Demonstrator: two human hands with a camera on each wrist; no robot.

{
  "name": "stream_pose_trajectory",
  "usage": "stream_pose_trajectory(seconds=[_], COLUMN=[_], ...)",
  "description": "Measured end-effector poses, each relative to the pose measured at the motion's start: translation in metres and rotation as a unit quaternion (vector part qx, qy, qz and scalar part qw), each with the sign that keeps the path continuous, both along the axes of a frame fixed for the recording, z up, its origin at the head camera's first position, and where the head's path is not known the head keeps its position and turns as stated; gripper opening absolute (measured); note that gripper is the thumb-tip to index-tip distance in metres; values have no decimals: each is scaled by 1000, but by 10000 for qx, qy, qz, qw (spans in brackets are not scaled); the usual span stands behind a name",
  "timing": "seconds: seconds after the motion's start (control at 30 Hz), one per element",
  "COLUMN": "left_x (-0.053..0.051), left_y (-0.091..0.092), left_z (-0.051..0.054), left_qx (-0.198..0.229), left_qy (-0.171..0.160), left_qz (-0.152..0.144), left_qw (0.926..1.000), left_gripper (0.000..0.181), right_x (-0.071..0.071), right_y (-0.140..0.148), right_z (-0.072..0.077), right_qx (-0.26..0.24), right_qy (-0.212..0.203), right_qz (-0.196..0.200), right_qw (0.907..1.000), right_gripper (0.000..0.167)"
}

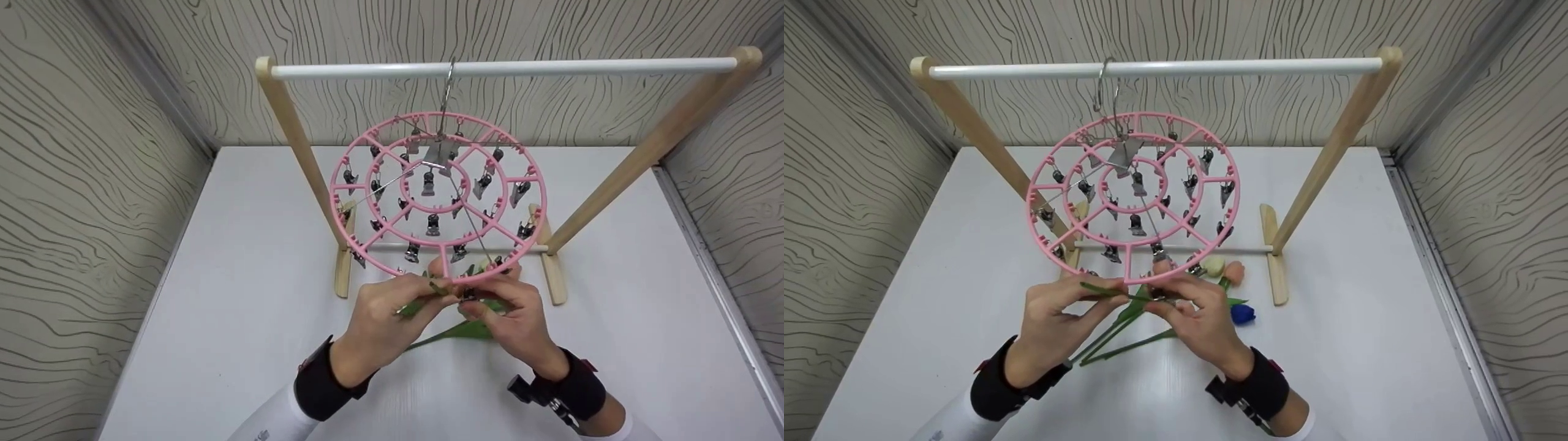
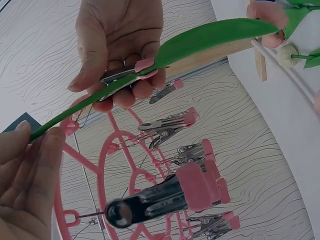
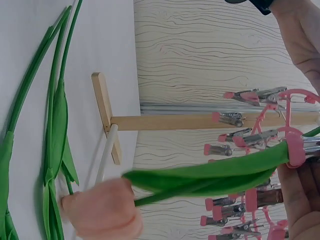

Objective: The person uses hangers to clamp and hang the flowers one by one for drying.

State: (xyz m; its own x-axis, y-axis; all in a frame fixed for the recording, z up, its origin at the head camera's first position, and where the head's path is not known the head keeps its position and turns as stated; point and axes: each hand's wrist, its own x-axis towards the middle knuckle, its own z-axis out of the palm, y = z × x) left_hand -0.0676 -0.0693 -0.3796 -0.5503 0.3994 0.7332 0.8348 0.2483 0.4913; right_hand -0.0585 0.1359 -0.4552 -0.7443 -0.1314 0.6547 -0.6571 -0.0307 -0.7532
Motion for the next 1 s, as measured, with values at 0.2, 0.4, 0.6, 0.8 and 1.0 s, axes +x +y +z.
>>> stream_pose_trajectory(seconds=[0.2,0.4,0.6,0.8,1.0], left_x=[2,5,8,9,8], left_y=[-5,-13,-23,-34,-47], left_z=[-6,-18,-36,-60,-87], left_qx=[143,61,-80,-164,-101], left_qy=[-57,-7,-220,-714,-1199], left_qz=[-20,-165,-304,-249,-46], left_qw=[9999,9998,9993,9970,9927], left_gripper=[16,14,14,12,14], right_x=[-1,0,3,11,16], right_y=[8,14,21,26,37], right_z=[-5,-10,-8,-6,-38], right_qx=[-117,-78,-67,107,633], right_qy=[3,90,129,267,372], right_qz=[-8,-294,-655,-1181,-1693], right_qw=[9999,9995,9977,9926,9828], right_gripper=[39,41,37,36,33])
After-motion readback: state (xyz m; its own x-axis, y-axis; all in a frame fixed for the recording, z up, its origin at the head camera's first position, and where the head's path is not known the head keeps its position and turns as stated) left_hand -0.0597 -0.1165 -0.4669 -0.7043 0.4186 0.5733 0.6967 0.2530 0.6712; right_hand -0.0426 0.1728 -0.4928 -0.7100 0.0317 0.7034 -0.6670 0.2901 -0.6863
